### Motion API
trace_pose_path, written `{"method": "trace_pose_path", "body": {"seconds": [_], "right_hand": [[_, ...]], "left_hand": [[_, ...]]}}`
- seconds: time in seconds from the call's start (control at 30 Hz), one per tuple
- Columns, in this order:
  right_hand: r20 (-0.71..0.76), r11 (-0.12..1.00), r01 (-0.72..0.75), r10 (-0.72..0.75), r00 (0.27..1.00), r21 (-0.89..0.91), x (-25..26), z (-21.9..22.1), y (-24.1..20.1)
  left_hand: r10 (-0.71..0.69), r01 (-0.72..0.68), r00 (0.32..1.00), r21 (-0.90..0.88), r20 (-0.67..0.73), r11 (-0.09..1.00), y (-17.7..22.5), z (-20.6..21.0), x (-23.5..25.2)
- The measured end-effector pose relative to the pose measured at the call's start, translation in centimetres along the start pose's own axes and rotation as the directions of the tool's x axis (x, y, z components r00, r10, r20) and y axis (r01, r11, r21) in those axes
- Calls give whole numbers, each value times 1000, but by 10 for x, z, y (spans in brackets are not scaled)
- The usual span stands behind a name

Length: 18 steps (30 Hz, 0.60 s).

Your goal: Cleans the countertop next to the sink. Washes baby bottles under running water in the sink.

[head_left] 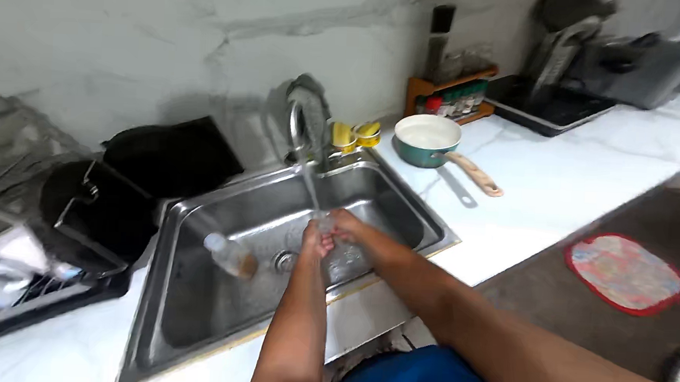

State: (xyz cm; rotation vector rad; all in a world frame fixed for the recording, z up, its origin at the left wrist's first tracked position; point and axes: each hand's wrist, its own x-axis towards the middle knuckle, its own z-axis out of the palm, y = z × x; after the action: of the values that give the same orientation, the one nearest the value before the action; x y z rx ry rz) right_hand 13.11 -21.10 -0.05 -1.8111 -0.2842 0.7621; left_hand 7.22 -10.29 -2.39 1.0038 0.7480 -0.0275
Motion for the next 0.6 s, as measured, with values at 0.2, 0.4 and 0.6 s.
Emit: {"method": "trace_pose_path", "body": {"seconds": [0.2,0.4,0.6], "right_hand": [[3,976,-159,161,987,-145,20,9,11],[115,932,-52,100,988,-359,36,30,23],[161,968,44,-4,987,-248,25,28,10]], "left_hand": [[-133,139,987,58,-93,989,1,1,-3],[-121,131,971,32,-208,991,0,-9,-11],[-129,127,967,-24,-220,992,4,-19,-11]]}}
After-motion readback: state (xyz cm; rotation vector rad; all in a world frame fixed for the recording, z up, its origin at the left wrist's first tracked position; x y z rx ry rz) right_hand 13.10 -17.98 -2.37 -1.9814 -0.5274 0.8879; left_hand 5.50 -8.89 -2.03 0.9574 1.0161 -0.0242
